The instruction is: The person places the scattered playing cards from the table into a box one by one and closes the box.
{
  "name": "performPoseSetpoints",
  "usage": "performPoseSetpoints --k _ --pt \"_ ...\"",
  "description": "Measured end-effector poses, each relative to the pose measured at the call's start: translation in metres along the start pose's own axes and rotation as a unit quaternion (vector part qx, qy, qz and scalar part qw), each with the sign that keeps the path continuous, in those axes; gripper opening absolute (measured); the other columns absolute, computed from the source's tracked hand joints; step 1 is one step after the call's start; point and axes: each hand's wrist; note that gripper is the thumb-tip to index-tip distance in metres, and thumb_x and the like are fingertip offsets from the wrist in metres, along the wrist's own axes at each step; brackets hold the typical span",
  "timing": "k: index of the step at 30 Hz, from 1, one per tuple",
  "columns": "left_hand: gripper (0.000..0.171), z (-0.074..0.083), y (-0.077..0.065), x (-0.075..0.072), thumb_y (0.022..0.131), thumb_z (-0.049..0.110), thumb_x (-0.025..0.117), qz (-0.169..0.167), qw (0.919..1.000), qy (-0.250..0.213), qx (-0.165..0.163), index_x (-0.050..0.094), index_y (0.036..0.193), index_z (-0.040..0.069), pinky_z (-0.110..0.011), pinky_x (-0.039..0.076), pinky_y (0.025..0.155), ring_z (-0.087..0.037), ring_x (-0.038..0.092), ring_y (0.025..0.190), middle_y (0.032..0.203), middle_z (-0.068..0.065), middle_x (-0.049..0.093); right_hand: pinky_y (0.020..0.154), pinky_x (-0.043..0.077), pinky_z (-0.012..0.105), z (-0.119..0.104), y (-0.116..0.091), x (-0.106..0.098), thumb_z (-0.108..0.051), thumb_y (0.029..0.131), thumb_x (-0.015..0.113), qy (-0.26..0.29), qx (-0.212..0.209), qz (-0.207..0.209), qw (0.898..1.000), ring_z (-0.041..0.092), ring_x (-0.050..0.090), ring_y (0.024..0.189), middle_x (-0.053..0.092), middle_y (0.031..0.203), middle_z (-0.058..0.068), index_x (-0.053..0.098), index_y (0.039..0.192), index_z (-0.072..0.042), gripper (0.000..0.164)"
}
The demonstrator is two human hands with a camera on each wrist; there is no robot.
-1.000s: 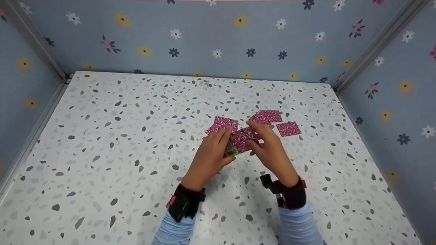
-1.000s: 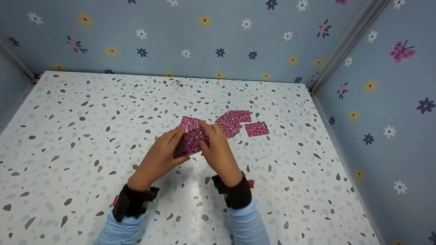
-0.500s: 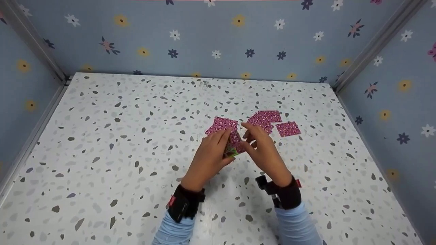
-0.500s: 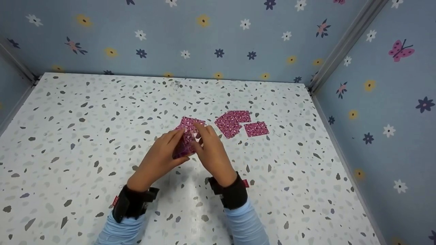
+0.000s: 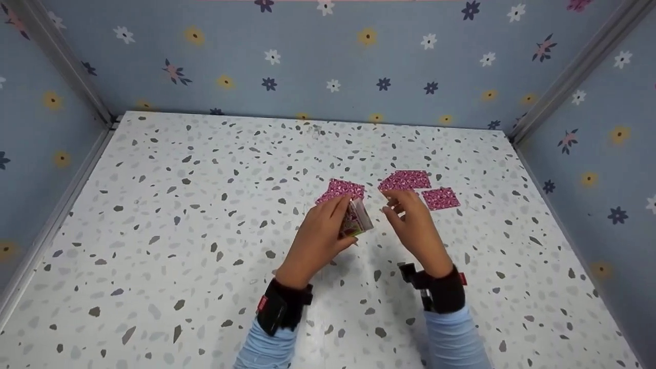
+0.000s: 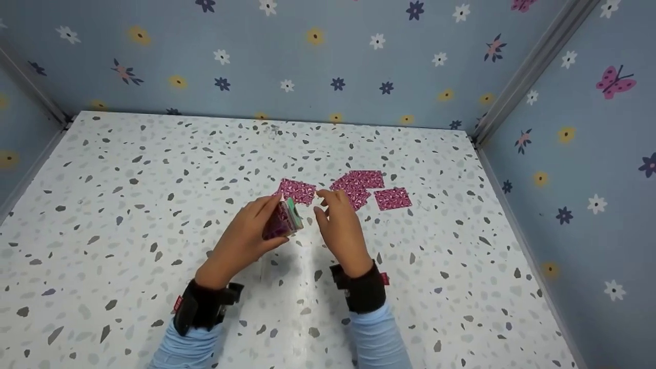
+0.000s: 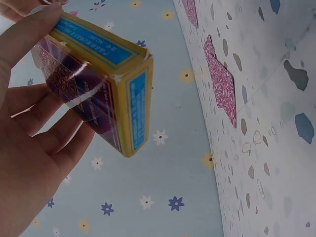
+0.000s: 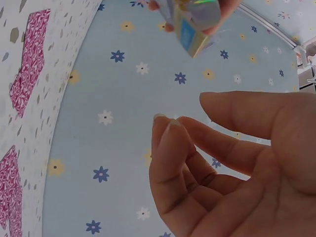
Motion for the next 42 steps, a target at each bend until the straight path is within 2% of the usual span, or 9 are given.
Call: performPoseSetpoints --k 7,11,16,21,28,35,39,40,42 --pt "0.079 -0.002 0.002 0.001 0.076 0.033 0.075 0.004 1.0 0.001 0.0 0.039 0.141 0.004 -0.04 0.041 0.105 -0.027 0.05 0.121 0.133 -0.012 0.052 0.08 0.05 0.042 0.024 0.012 0.003 -0.001 0.088 0.058 -0.013 0.023 -0.013 1.0 0.031 0.058 0.091 0.058 0.101 0.02 0.06 0.115 0.003 0.028" --pt "0.078 -0.006 0.001 -0.001 0.075 0.033 0.076 0.015 0.9999 0.009 0.0 0.042 0.138 0.002 -0.04 0.043 0.102 -0.028 0.052 0.118 0.132 -0.013 0.052 0.084 0.049 0.045 0.038 0.031 0.012 -0.002 0.088 0.059 -0.014 0.04 -0.062 0.997 0.034 0.058 0.093 0.06 0.102 0.023 0.059 0.115 0.007 0.029" --pt "0.078 -0.011 -0.001 -0.002 0.075 0.033 0.077 0.031 0.9994 0.015 0.0 0.043 0.137 0.001 -0.042 0.045 0.098 -0.029 0.054 0.114 0.13 -0.013 0.053 0.087 0.05 0.046 0.048 0.055 0.03 -0.004 0.087 0.06 -0.02 0.055 -0.144 0.988 0.037 0.061 0.098 0.061 0.11 0.025 0.058 0.116 0.008 0.032" --pt "0.077 -0.011 0.0 -0.001 0.074 0.033 0.077 0.031 0.9995 0.01 0.002 0.044 0.137 0.001 -0.042 0.045 0.098 -0.029 0.054 0.114 0.13 -0.013 0.052 0.098 0.045 0.046 0.049 0.075 0.051 -0.005 0.085 0.061 -0.056 0.062 -0.195 0.977 0.038 0.055 0.114 0.057 0.123 0.024 0.055 0.123 0.007 0.04" --pt "0.079 -0.012 0.0 -0.002 0.075 0.034 0.077 0.024 0.9997 0.005 -0.009 0.043 0.138 0.003 -0.042 0.044 0.099 -0.029 0.054 0.115 0.13 -0.013 0.053 0.105 0.039 0.046 0.05 0.091 0.076 -0.001 0.084 0.057 -0.117 0.062 -0.208 0.969 0.039 0.048 0.122 0.051 0.129 0.027 0.051 0.127 0.006 0.044" --pt "0.08 -0.013 0.001 -0.002 0.074 0.034 0.077 0.026 0.9996 -0.003 -0.008 0.041 0.139 0.003 -0.041 0.044 0.1 -0.028 0.053 0.115 0.132 -0.012 0.052 0.111 0.032 0.046 0.053 0.098 0.085 -0.006 0.092 0.049 -0.133 0.069 -0.221 0.964 0.039 0.041 0.129 0.043 0.138 0.027 0.045 0.134 0.006 0.043" --pt "0.08 -0.013 0.0 -0.002 0.074 0.034 0.077 0.023 0.9996 -0.006 -0.015 0.041 0.139 0.003 -0.041 0.044 0.1 -0.029 0.053 0.115 0.132 -0.012 0.051 0.11 0.033 0.044 0.059 0.104 0.093 -0.004 0.092 0.049 -0.133 0.086 -0.238 0.958 0.037 0.043 0.128 0.046 0.137 0.023 0.045 0.133 0.004 0.043" --pt "0.08 -0.013 0.0 -0.002 0.074 0.034 0.077 0.023 0.9996 -0.007 -0.015 0.042 0.139 0.003 -0.041 0.044 0.1 -0.029 0.053 0.115 0.132 -0.013 0.051 0.108 0.037 0.043 0.069 0.106 0.099 -0.005 0.091 0.049 -0.143 0.074 -0.232 0.959 0.037 0.046 0.125 0.049 0.134 0.022 0.046 0.131 0.003 0.041" --pt "0.08 -0.013 0.0 -0.002 0.074 0.034 0.077 0.022 0.9996 -0.007 -0.016 0.042 0.139 0.003 -0.042 0.044 0.1 -0.03 0.053 0.116 0.133 -0.013 0.051 0.105 0.039 0.042 0.072 0.106 0.102 -0.004 0.092 0.048 -0.158 0.067 -0.224 0.959 0.036 0.049 0.121 0.052 0.13 0.021 0.047 0.13 0.003 0.038"
Point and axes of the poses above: each hand's wrist, its own y-axis towards the middle knuckle, its own x-axis out of the palm, z = x × y
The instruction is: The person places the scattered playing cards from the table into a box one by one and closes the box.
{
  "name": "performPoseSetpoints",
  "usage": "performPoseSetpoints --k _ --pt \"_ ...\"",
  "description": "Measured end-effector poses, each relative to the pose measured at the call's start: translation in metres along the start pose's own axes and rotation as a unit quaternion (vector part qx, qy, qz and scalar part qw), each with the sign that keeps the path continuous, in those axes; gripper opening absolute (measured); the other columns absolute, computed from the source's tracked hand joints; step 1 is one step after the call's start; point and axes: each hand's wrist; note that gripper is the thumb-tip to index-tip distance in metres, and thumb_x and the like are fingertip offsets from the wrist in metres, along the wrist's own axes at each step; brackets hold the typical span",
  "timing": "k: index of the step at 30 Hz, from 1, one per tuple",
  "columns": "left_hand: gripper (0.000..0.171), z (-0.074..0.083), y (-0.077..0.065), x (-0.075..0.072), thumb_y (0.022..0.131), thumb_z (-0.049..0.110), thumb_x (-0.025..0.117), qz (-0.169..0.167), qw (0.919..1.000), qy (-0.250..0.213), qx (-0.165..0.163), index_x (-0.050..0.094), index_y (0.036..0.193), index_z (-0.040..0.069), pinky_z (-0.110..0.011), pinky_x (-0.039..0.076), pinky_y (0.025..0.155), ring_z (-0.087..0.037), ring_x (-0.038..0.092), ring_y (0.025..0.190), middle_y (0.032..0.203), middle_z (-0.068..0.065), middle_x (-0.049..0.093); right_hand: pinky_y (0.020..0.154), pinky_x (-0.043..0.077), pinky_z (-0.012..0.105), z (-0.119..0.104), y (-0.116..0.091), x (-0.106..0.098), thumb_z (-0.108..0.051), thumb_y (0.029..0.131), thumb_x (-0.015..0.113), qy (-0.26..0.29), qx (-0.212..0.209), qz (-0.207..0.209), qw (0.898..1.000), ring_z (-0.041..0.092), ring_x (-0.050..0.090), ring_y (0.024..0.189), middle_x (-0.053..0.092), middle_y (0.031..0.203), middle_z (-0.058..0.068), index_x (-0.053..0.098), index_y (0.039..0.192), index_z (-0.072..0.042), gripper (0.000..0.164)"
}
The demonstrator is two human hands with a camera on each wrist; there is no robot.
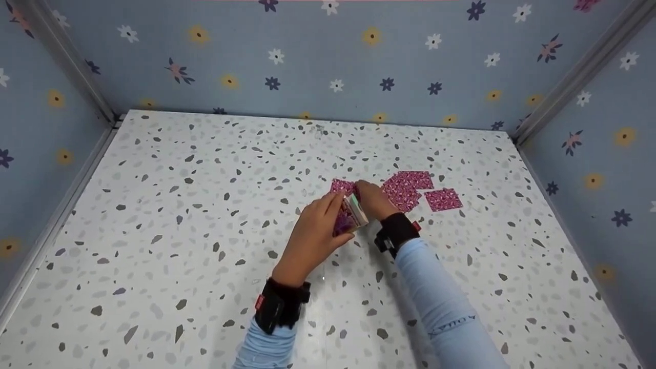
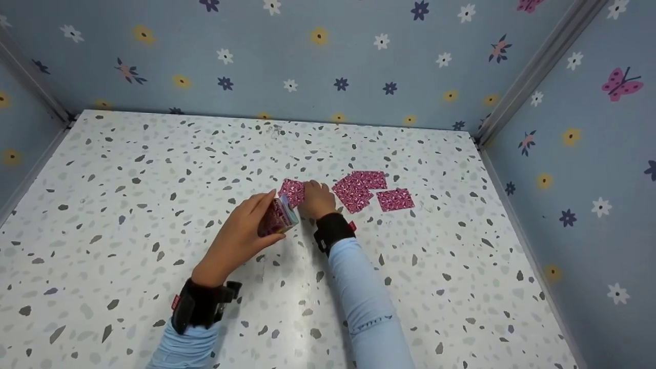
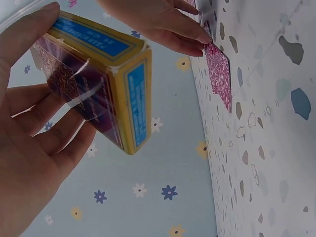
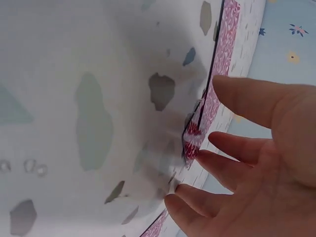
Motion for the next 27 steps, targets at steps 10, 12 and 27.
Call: performPoseSetpoints --k 10,12,27 --pt "0.078 0.001 0.0 -0.002 0.075 0.034 0.077 0.001 0.9999 0.008 0.009 0.043 0.137 0.001 -0.043 0.044 0.098 -0.03 0.053 0.114 0.131 -0.014 0.052 0.1 0.043 0.047 -0.014 -0.011 0.0 -0.005 0.09 0.051 0.003 0.014 0.106 0.994 0.039 0.053 0.115 0.055 0.127 0.022 0.053 0.128 -0.001 0.038" --pt "0.077 0.001 0.0 -0.002 0.075 0.035 0.076 -0.002 0.9999 0.008 0.008 0.044 0.137 0.001 -0.043 0.044 0.098 -0.03 0.053 0.115 0.131 -0.014 0.052 0.097 0.044 0.048 -0.013 -0.012 0.0 -0.006 0.089 0.053 0.002 0.021 0.112 0.993 0.041 0.054 0.112 0.056 0.124 0.023 0.054 0.127 -0.002 0.039" --pt "0.08 0.001 0.001 -0.001 0.075 0.035 0.076 -0.003 0.9999 0.011 0.007 0.041 0.139 0.002 -0.041 0.044 0.099 -0.028 0.054 0.114 0.128 -0.012 0.053 0.1 0.039 0.05 -0.005 -0.02 -0.006 -0.018 0.083 0.061 0.013 0.108 0.045 0.993 0.044 0.046 0.115 0.049 0.118 0.032 0.052 0.108 0.006 0.036"
Point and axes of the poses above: each hand's wrist, its own y-axis towards the middle knuckle, its own x-axis out of the palm, z = x × y
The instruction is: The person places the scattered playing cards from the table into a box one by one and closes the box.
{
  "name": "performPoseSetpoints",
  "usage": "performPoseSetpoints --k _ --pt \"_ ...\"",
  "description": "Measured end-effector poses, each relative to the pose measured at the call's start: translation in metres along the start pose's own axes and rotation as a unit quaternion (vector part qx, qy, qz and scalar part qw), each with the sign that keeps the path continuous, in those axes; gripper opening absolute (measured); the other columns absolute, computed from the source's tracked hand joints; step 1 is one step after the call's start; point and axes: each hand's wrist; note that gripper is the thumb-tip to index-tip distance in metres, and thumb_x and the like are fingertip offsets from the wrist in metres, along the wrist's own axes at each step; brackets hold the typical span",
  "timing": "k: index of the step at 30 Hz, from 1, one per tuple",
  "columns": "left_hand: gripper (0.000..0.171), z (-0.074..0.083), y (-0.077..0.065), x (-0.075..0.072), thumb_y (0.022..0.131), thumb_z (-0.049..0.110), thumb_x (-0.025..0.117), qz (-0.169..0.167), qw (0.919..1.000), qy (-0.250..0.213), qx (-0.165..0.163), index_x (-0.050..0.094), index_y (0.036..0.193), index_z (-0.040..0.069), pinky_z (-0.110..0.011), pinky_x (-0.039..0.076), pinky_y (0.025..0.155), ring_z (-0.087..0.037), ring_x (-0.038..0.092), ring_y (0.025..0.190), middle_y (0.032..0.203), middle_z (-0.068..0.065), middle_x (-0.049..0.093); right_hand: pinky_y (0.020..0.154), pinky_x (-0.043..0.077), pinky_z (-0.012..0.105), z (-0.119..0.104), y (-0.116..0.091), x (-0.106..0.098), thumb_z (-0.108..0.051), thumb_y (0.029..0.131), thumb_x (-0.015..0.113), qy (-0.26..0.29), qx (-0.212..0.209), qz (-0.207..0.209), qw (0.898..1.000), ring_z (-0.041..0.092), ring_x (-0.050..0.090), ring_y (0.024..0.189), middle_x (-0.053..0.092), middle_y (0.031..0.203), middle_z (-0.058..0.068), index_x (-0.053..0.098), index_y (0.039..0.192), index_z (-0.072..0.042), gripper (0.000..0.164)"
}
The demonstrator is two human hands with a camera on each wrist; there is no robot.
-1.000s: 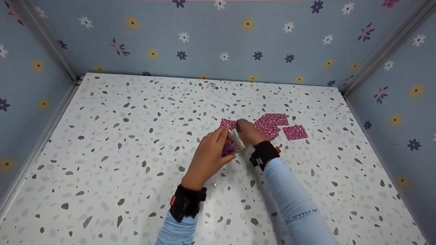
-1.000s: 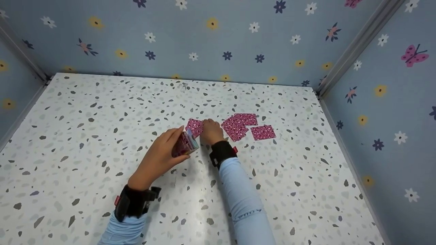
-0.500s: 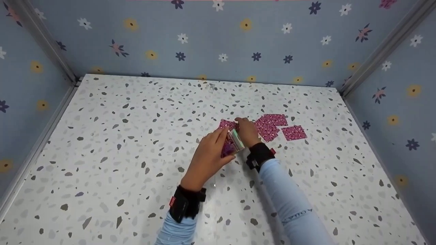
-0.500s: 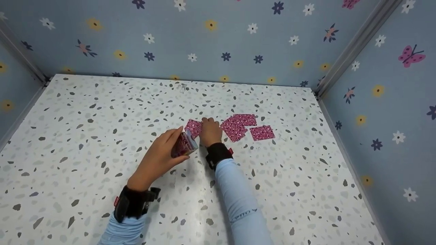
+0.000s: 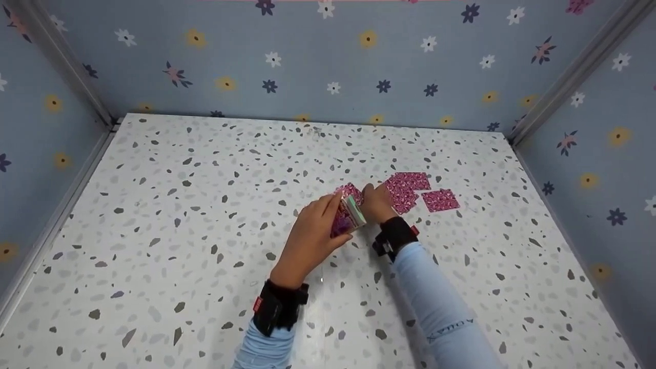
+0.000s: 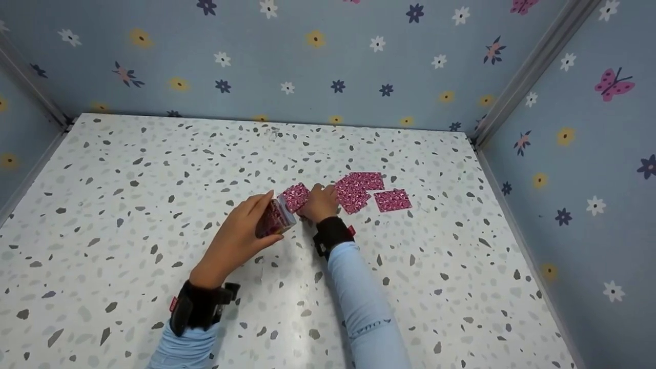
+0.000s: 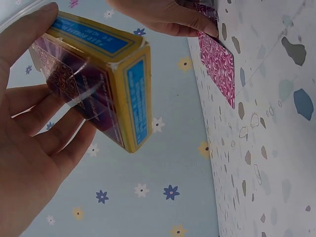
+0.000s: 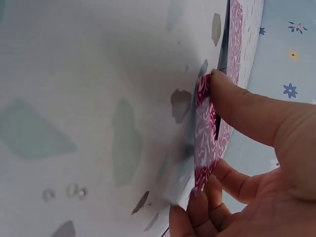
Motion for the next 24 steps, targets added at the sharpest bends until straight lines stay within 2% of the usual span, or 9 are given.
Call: performPoseSetpoints --k 5,8,11,14,18,21,24 --pt "0.078 0.0 -0.001 -0.001 0.075 0.035 0.076 0.003 1.0 0.002 0.0 0.042 0.138 0.002 -0.042 0.046 0.097 -0.028 0.055 0.113 0.126 -0.012 0.054 0.099 0.043 0.047 0.001 -0.003 -0.001 -0.012 0.087 0.055 0.042 -0.002 -0.034 0.999 0.042 0.05 0.113 0.051 0.117 0.033 0.043 0.119 0.011 0.042" --pt "0.078 0.0 -0.001 -0.001 0.076 0.035 0.076 0.005 1.0 0.0 0.001 0.042 0.138 0.002 -0.042 0.046 0.097 -0.028 0.054 0.113 0.126 -0.012 0.054 0.088 0.048 0.044 0.003 -0.006 -0.003 -0.005 0.087 0.052 0.074 -0.016 -0.047 0.996 0.035 0.056 0.1 0.056 0.109 0.027 0.041 0.121 0.01 0.039" --pt "0.079 0.0 -0.001 0.0 0.075 0.035 0.076 0.008 1.0 0.001 0.003 0.041 0.139 0.004 -0.041 0.045 0.097 -0.027 0.054 0.113 0.126 -0.011 0.053 0.076 0.048 0.039 0.004 -0.01 -0.006 0.001 0.082 0.053 0.092 -0.021 -0.035 0.995 0.027 0.054 0.085 0.058 0.099 0.02 0.047 0.117 0.006 0.035" --pt "0.081 0.0 0.0 0.0 0.075 0.035 0.077 0.007 1.0 0.002 0.002 0.04 0.14 0.006 -0.041 0.046 0.096 -0.027 0.054 0.113 0.126 -0.011 0.053 0.065 0.044 0.031 0.006 -0.015 -0.011 0.005 0.08 0.052 0.097 -0.012 -0.023 0.995 0.02 0.048 0.076 0.055 0.093 0.013 0.05 0.12 0.003 0.04" --pt "0.081 0.0 0.0 -0.001 0.074 0.035 0.077 0.005 1.0 0.004 0.001 0.041 0.14 0.005 -0.041 0.046 0.097 -0.027 0.055 0.113 0.126 -0.011 0.054 0.073 0.048 0.033 0.01 -0.019 -0.018 0.005 0.083 0.049 0.103 -0.002 -0.009 0.995 0.025 0.055 0.086 0.06 0.106 0.019 0.05 0.128 0.003 0.045" --pt "0.08 0.0 -0.001 -0.001 0.074 0.035 0.077 0.006 1.0 0.007 0.003 0.041 0.139 0.004 -0.041 0.046 0.097 -0.027 0.055 0.113 0.126 -0.011 0.054 0.091 0.047 0.042 0.013 -0.021 -0.023 0.004 0.085 0.047 0.111 -0.015 0.007 0.994 0.033 0.056 0.107 0.057 0.122 0.024 0.05 0.128 0.006 0.043" --pt "0.08 0.0 -0.001 0.0 0.074 0.034 0.077 0.005 0.9999 0.008 0.005 0.042 0.138 0.003 -0.041 0.045 0.098 -0.027 0.055 0.113 0.126 -0.011 0.054 0.096 0.045 0.046 0.018 -0.025 -0.028 0.006 0.084 0.046 0.125 -0.037 0.022 0.991 0.038 0.053 0.114 0.056 0.122 0.027 0.051 0.126 0.009 0.041"
Point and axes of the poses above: each hand's wrist, its own y-axis towards the middle knuckle, its own x-axis out of the palm, z = x × y
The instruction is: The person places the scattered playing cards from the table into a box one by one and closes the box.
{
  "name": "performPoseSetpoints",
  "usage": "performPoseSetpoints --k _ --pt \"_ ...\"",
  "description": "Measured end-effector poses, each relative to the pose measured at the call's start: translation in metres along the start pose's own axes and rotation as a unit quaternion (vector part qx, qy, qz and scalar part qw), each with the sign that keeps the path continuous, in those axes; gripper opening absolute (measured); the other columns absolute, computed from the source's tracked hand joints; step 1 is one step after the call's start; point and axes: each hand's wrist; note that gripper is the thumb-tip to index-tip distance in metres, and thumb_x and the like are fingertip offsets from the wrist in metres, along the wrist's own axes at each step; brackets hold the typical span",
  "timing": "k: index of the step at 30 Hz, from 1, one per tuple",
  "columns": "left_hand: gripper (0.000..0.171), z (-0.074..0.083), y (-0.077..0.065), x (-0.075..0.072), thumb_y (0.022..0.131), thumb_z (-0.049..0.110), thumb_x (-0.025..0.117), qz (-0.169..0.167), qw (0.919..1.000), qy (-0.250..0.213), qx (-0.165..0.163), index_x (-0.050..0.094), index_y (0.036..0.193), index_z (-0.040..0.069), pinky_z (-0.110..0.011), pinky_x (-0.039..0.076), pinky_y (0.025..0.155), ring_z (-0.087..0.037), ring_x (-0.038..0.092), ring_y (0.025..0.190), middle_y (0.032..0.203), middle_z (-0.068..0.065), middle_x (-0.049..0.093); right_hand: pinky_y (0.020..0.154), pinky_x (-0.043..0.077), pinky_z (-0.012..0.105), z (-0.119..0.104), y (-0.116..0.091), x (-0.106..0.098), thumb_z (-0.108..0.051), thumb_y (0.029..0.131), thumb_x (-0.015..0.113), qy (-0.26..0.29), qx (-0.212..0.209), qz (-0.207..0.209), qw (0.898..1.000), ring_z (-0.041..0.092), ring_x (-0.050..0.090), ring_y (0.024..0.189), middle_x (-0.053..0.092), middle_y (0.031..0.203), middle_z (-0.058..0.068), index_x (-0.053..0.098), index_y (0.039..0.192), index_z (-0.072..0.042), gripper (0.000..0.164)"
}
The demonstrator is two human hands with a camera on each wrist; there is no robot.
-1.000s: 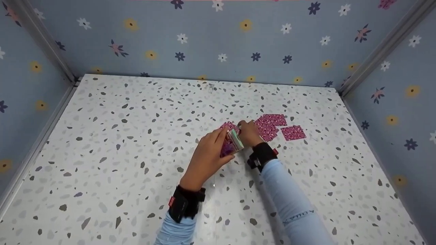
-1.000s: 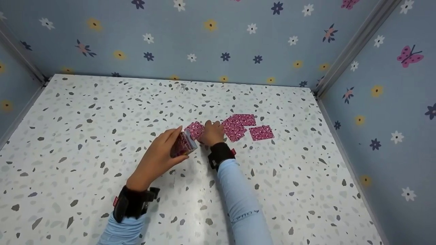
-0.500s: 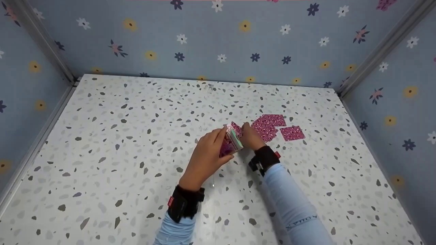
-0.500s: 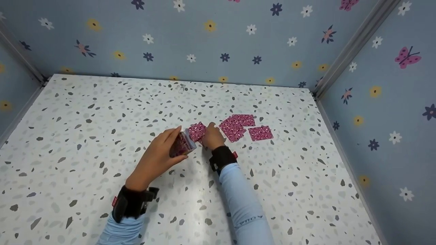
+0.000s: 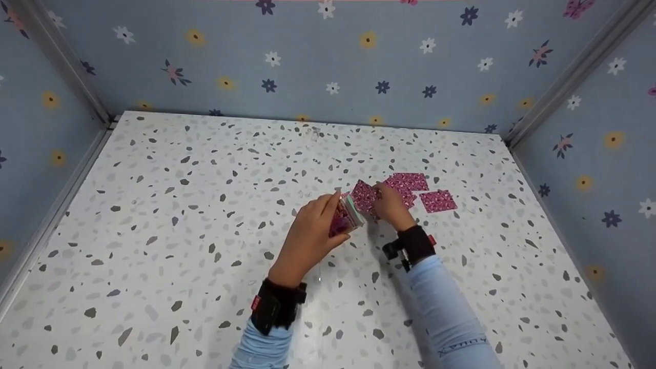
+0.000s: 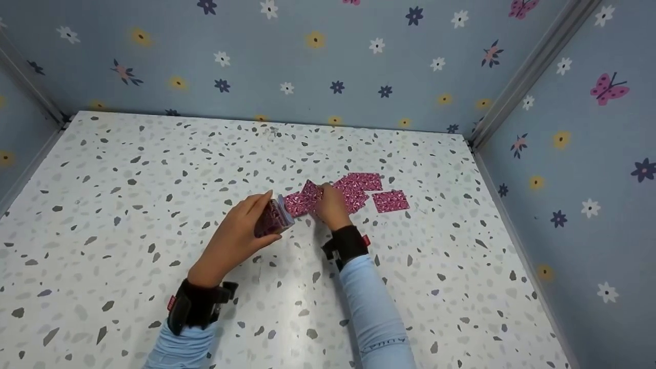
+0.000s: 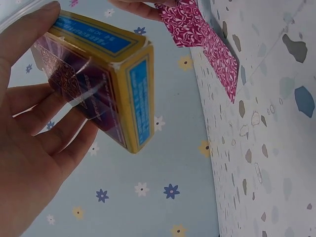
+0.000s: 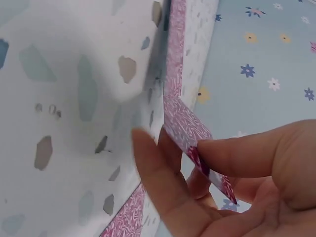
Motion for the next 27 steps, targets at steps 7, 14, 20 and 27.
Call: performPoseSetpoints --k 7,14,20,27 --pt "0.081 0.0 0.0 0.001 0.074 0.032 0.078 -0.005 1.0 -0.006 -0.003 0.04 0.14 0.004 -0.041 0.045 0.098 -0.027 0.054 0.113 0.127 -0.011 0.053 0.089 0.046 0.045 -0.006 -0.015 -0.015 0.005 0.086 0.044 0.032 -0.027 0.041 0.998 0.035 0.056 0.102 0.056 0.116 0.026 0.051 0.125 0.007 0.039" --pt "0.081 0.001 -0.001 0.002 0.074 0.033 0.078 -0.001 1.0 -0.003 -0.001 0.041 0.139 0.002 -0.04 0.046 0.097 -0.027 0.055 0.112 0.127 -0.012 0.054 0.05 0.048 0.025 -0.017 -0.038 -0.031 0.002 0.091 0.045 0.094 -0.045 0.086 0.991 0.012 0.057 0.051 0.057 0.084 0.016 0.048 0.127 0.001 0.037" --pt "0.08 0.002 -0.001 0.002 0.074 0.031 0.077 -0.007 0.9999 -0.01 -0.003 0.041 0.139 0.002 -0.041 0.045 0.098 -0.028 0.054 0.114 0.128 -0.012 0.053 0.054 0.054 0.028 -0.031 -0.067 -0.046 -0.002 0.092 0.051 0.145 -0.063 0.134 0.978 0.016 0.058 0.055 0.055 0.087 0.013 0.047 0.124 -0.004 0.032" --pt "0.079 0.003 0.0 0.003 0.074 0.03 0.078 -0.002 0.9999 -0.016 0.0 0.041 0.139 0.002 -0.04 0.046 0.097 -0.028 0.054 0.113 0.128 -0.012 0.053 0.05 0.054 0.029 -0.05 -0.101 -0.053 -0.001 0.089 0.058 0.208 -0.159 0.196 0.945 0.016 0.059 0.055 0.06 0.104 0.011 0.053 0.119 -0.002 0.03"
Point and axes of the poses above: each hand's wrist, its own y-axis towards the middle knuckle, its own x-axis out of the palm, z = x × y
